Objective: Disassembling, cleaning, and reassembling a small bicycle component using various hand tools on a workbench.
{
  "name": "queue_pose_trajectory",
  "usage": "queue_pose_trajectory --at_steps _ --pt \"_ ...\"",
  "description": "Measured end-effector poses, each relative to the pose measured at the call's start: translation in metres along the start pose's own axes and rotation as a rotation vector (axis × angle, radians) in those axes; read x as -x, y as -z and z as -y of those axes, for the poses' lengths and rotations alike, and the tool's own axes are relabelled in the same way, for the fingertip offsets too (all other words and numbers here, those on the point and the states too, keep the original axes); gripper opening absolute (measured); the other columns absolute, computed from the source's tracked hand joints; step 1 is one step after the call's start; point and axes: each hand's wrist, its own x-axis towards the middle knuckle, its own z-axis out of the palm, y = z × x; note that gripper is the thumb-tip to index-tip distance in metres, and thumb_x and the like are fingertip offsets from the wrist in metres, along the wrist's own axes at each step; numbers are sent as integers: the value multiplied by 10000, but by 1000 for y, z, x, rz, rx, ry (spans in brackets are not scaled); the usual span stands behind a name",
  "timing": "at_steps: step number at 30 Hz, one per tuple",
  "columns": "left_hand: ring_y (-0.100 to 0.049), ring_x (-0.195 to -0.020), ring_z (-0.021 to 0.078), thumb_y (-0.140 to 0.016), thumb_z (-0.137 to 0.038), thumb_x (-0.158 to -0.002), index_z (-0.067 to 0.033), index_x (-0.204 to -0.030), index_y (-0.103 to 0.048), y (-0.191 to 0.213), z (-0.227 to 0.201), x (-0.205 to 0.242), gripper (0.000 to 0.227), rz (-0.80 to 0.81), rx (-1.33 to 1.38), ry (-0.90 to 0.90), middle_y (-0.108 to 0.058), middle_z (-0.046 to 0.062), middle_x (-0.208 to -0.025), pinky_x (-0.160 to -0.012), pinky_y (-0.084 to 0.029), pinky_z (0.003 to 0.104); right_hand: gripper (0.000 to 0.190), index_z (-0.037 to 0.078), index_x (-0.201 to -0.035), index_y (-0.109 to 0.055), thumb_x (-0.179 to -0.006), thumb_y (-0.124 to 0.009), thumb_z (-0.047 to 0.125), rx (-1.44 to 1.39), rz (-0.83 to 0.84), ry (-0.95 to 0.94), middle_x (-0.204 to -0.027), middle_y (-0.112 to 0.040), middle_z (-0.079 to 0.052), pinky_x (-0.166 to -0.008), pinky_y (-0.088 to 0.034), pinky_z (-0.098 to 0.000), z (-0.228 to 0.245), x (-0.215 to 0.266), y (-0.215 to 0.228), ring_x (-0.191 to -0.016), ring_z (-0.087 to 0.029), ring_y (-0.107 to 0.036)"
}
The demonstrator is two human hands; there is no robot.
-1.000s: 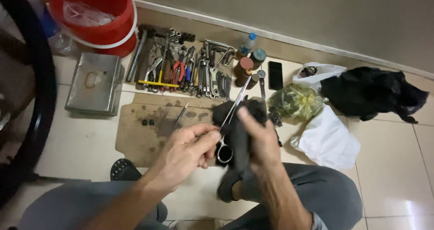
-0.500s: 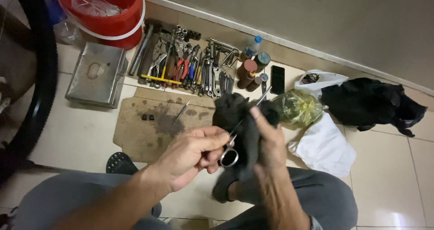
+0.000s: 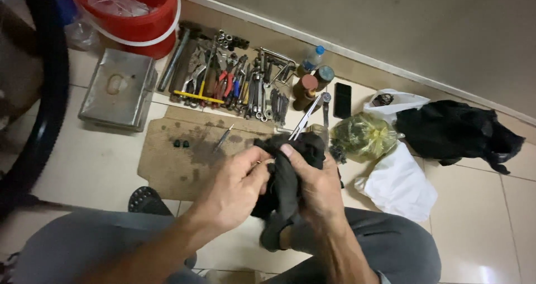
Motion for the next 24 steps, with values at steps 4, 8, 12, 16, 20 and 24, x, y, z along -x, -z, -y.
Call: queue_pose_trajectory --at_steps 4,8,12,16,20,24 --pt "-533 -645 312 -429 -367 -1085 -128 -891 -413 -1 13 -6 309 -34 -374 -59 -556 117 -686 -639 -368 463 159 37 -793 -682 -841 -793 140 110 18 52 -724 -671 -59 -590 -498 -302 6 6 -3 -651 -162 -612" --pt "-704 -957 483 -532 -345 -988 -50 -1142 -715 21 -12 3 380 -241 -155 -200 -748 262 -975 -821 -549 544 235 -7 -681 -693 -784 -874 102 183 104 207 -454 -597 -175 -334 -493 -324 -11 -10 9 -350 -241 -611" --pt "-749 -908 295 -687 -398 -855 -112 -1116 -783 27 -15 -5 399 -199 48 -249 -805 115 -956 -798 -583 403 210 11 -652 -710 -762 -886 46 391 358 211 -459 -631 -132 -378 -485 -261 -7 1 6 -399 -165 -591" --pt "-666 -714 190 -651 -160 -944 -11 -1014 -755 22 -9 -3 195 -218 285 -250 -731 135 -795 -658 -559 277 226 17 -670 -710 -679 -936 11 389 387 118 -493 -629 -86 -410 -477 -240 -9 -8 21 -430 -144 -595" --pt "-637 -663 200 -597 -155 -988 5 -1015 -710 37 -11 0 198 -316 242 -299 -666 122 -769 -613 -574 307 233 -72 -717 -715 -672 -921 28 353 209 107 -492 -597 -177 -376 -522 -340 16 1 19 -400 -199 -566" --pt "-678 -652 151 -632 -179 -974 -27 -989 -675 42 -9 -7 158 -442 241 -302 -681 68 -783 -571 -603 248 340 -4 -1037 -694 -773 -796 184 265 184 79 -754 -680 -173 -535 -562 -373 8 9 26 -606 -254 -661"
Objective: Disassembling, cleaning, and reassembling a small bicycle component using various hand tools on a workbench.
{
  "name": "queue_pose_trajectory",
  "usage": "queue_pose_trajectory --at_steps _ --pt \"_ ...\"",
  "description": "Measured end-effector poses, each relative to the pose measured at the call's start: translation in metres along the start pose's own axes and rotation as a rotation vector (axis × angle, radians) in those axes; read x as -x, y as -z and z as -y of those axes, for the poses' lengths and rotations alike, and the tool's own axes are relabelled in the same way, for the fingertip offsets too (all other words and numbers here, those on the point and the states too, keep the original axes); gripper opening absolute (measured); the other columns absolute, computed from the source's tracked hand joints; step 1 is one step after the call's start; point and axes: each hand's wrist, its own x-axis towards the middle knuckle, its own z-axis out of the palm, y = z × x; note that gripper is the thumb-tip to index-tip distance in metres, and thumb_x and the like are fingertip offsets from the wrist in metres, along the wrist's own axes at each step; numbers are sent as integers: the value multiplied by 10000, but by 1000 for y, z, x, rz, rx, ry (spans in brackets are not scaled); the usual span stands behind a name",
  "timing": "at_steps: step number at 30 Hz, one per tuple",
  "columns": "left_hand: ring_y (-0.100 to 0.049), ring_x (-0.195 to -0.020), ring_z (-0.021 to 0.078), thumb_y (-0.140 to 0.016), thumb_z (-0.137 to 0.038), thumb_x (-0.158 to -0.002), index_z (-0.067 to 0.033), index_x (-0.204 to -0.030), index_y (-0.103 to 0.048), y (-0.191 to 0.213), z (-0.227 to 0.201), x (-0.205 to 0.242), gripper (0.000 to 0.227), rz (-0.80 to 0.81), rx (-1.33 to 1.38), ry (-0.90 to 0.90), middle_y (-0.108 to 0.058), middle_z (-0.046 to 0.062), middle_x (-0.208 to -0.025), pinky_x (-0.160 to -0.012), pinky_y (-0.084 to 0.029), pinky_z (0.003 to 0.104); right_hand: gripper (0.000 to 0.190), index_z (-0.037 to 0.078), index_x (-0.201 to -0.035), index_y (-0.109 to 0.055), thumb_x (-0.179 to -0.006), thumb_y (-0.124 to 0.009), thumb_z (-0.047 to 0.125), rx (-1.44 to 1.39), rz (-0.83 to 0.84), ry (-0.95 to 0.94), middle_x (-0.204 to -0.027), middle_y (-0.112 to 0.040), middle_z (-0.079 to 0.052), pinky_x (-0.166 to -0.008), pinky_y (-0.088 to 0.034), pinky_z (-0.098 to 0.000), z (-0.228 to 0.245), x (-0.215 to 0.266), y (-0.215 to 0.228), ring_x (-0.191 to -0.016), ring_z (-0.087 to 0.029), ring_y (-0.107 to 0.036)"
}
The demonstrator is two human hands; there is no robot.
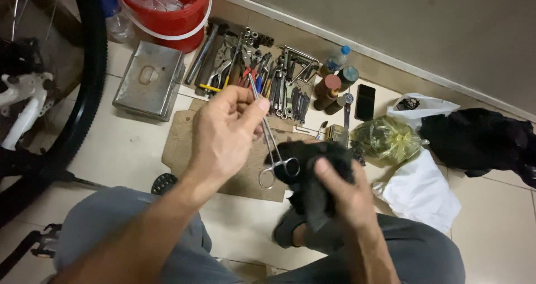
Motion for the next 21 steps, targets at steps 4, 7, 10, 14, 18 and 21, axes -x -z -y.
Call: queue_pose_trajectory --at_steps 4,7,10,14,18,21 --pt "-505 -564 105 -591 -296 -970 -113 -907 -674 -10 0 7 211 11 -144 33 -607 -26 -679 -467 -408 279 106 85 -955 -714 -895 -715 172 315 184 247 -860 -688 -10 -751 -517 -280 -6 12 -24 -801 -130 -625" --pt "-695 -595 127 -620 -212 -957 -71 -913 -655 -8 -4 8 153 3 29 92 -692 41 -705 -573 -670 246 250 41 -1034 -715 -853 -745 211 182 47 229 -938 -769 -98 -790 -623 -339 -31 -6 -6 -838 -226 -728" --pt "-736 -655 155 -596 -209 -961 -52 -960 -643 -9 0 10 164 38 145 156 -737 90 -804 -612 -682 258 189 81 -873 -679 -836 -794 226 -42 -214 230 -764 -666 -29 -557 -482 -271 -15 -14 -11 -635 -153 -596" --pt "-774 -820 280 -586 -121 -974 -5 -1051 -610 -14 2 12 141 81 374 397 -732 208 -963 -775 -693 362 157 42 -984 -735 -881 -760 158 -259 -432 121 -831 -713 -50 -583 -514 -270 -9 -20 -13 -681 -150 -635" --pt "-748 -715 146 -560 -231 -973 -111 -1103 -665 -6 -3 4 205 118 102 176 -739 63 -893 -637 -668 259 239 57 -963 -667 -867 -721 270 49 -95 198 -888 -694 -96 -702 -583 -393 -17 -12 -5 -760 -253 -670" --pt "-669 -705 119 -571 -224 -958 -112 -1147 -706 0 -6 -3 258 206 34 110 -718 41 -933 -613 -617 236 246 46 -1033 -690 -831 -754 171 61 155 141 -921 -708 -100 -680 -633 -416 -23 -5 -14 -760 -248 -684"
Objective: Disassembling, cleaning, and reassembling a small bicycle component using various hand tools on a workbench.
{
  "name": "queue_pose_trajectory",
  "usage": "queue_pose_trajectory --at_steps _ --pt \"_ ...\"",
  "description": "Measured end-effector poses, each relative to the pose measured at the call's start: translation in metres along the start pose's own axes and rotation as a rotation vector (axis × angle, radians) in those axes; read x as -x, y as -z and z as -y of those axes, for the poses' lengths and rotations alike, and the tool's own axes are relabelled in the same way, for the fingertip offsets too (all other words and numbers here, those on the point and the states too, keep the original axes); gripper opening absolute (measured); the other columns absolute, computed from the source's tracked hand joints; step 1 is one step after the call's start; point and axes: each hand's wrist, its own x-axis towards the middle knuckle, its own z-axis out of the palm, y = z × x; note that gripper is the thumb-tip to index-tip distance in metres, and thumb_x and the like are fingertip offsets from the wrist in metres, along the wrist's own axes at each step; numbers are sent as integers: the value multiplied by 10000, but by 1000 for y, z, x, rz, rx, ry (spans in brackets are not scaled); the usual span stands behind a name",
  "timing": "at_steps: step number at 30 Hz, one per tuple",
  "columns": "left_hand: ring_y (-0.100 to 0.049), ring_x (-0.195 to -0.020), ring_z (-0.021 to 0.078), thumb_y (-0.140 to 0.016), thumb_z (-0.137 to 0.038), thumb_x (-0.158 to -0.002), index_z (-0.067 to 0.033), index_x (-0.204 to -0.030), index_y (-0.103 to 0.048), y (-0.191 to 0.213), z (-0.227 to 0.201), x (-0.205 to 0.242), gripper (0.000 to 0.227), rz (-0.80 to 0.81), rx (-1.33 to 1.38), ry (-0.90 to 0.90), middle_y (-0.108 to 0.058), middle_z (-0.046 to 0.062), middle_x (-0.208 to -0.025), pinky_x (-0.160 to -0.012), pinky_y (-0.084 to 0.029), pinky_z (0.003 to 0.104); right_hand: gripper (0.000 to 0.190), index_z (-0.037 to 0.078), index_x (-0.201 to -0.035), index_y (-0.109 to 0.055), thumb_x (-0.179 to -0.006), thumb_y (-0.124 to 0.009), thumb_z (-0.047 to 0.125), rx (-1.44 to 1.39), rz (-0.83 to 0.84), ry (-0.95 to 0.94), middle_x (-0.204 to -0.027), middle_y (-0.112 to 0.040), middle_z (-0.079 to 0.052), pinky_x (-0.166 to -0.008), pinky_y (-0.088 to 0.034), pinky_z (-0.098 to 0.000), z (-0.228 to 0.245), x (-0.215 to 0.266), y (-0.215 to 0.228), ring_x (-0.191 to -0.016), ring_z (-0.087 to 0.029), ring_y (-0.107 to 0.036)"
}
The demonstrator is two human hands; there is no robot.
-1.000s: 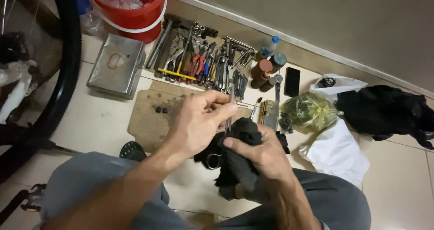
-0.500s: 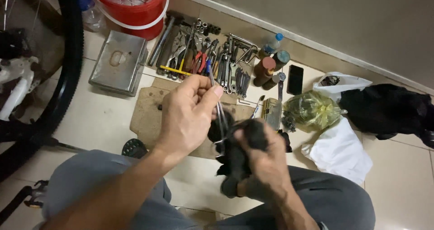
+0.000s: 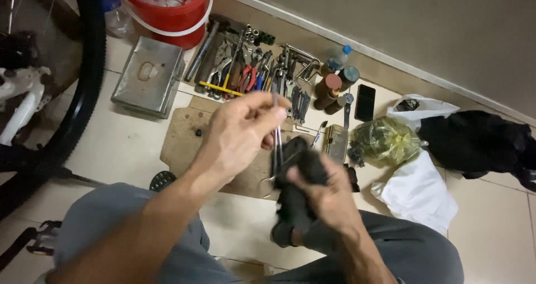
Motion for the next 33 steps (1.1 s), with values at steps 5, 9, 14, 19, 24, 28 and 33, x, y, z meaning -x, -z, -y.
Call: queue_pose_trajectory --at_steps 5,9,14,19,24,28,33 --pt "-692 -723 160 -630 -160 -959 -46 -1081 -730 1 -10 1 195 63 64 133 -754 95 -937 -654 -635 247 238 50 -983 -714 -831 -741 230 63 -13 -202 -893 -748 -118 -741 -548 -383 16 -3 6 -800 -274 -703" --pt "-753 -671 133 -717 -200 -918 -84 -878 -718 3 -17 6 123 -133 15 80 -763 45 -768 -637 -650 237 317 52 -1038 -650 -908 -681 339 -17 -532 -238 -898 -679 -84 -657 -493 -320 41 5 4 -777 -215 -643" --pt "-736 -588 79 -779 -258 -884 -119 -798 -713 4 -17 6 177 -183 -41 -30 -755 -9 -703 -531 -617 218 441 -20 -1162 -643 -1028 -448 352 136 -384 191 -1051 -597 -141 -616 -544 -323 10 20 13 -892 -247 -611" --pt "-743 -583 76 -731 -294 -912 -133 -789 -675 5 -11 5 211 -131 -90 -120 -740 -14 -705 -523 -626 206 442 80 -1346 -558 -916 -606 170 414 50 396 -1366 -613 -110 -1114 -445 -382 22 17 7 -1299 -244 -576" --pt "-510 -451 90 -687 -265 -975 -140 -780 -600 -5 7 4 247 -52 -200 -279 -579 -37 -617 -343 -424 237 154 75 -995 -676 -866 -700 157 350 58 166 -873 -715 -60 -693 -586 -327 29 19 -11 -756 -179 -700" --pt "-473 -432 74 -652 -291 -999 -151 -805 -594 -4 14 0 246 -23 -184 -94 -572 -46 -625 -332 -392 215 147 66 -789 -652 -873 -734 153 388 55 22 -703 -574 -5 -610 -427 -296 30 16 -10 -664 -137 -526" --pt "-733 -640 183 -632 -256 -978 -88 -946 -596 -2 0 4 174 -46 116 170 -729 93 -880 -556 -634 274 121 88 -885 -682 -936 -692 196 262 -160 192 -783 -631 -8 -615 -450 -284 3 2 9 -681 -140 -557"
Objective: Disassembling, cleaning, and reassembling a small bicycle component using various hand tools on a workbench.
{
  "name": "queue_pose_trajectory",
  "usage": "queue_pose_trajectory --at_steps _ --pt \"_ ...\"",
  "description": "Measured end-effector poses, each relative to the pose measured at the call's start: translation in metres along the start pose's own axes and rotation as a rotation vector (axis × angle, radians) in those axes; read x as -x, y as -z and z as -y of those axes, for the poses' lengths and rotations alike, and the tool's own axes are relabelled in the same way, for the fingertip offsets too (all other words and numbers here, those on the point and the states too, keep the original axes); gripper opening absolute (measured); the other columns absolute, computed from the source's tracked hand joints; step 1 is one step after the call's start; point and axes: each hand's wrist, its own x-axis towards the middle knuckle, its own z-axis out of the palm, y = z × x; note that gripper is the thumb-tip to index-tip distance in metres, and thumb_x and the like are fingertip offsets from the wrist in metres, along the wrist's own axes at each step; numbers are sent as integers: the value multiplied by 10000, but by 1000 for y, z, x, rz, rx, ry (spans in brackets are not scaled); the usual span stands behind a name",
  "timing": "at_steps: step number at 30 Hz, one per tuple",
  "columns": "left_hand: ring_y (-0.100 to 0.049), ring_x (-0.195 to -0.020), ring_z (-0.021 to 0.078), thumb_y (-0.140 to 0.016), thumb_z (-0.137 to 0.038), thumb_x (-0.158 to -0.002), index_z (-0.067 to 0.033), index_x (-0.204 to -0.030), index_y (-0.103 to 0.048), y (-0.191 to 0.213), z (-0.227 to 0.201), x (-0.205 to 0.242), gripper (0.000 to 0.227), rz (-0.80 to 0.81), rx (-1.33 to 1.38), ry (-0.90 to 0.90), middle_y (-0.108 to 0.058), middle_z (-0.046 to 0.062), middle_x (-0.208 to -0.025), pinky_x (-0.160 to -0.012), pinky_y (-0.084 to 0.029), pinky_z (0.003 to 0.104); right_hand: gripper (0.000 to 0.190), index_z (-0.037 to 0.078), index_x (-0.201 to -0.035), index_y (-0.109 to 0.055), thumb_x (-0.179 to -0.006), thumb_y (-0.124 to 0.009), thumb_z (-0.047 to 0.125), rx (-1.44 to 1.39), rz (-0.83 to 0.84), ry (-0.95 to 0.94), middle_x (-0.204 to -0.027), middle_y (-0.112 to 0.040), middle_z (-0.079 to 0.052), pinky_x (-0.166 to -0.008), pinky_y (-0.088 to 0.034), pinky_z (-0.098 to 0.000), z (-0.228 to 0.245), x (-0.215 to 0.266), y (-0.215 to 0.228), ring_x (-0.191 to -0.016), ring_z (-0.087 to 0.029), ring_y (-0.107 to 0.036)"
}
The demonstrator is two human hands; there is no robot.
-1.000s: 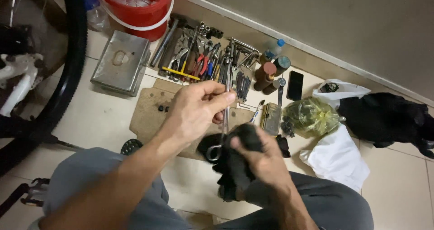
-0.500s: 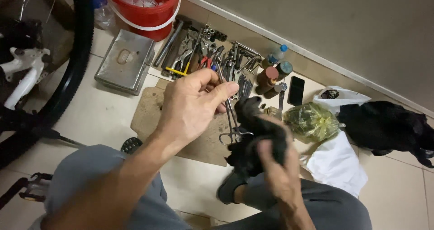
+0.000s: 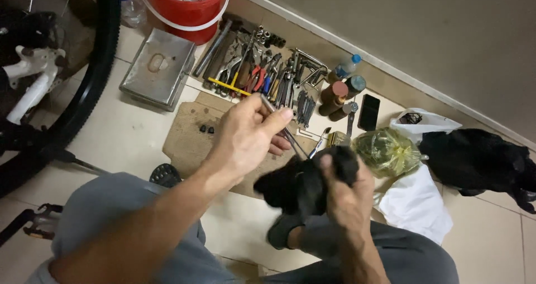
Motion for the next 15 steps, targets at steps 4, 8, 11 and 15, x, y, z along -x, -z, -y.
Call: queue_pose_trajectory --at_steps 4,8,11,15 --pt "-771 -611 184 -675 -247 -979 -75 -885 -553 -6 9 -6 231 -24 20 34 -754 105 -801 -478 -604 253 208 71 -863 -698 -930 -701 268 -27 -159 -87 -771 -617 -11 -646 -459 -302 -6 1 -4 -724 -151 -556" --pt "-767 -607 88 -673 -383 -935 -179 -837 -617 -4 -3 1 233 -74 -245 -89 -748 -37 -762 -459 -525 220 129 114 -908 -634 -963 -651 229 9 102 247 -818 -616 6 -617 -475 -259 -21 4 0 -695 -124 -569" --pt "-528 -455 72 -653 -324 -1001 -157 -813 -592 -10 13 -9 259 1 -333 -348 -560 -61 -621 -361 -408 220 111 117 -836 -671 -936 -629 142 161 211 344 -791 -658 1 -670 -483 -298 -7 12 -12 -702 -146 -616" --pt "-472 -513 78 -746 -293 -922 -161 -757 -618 -16 18 -14 247 1 -359 -427 -591 -54 -622 -423 -371 253 278 120 -709 -490 -938 -642 151 214 275 306 -685 -498 10 -563 -389 -309 -9 16 -17 -594 -133 -469"
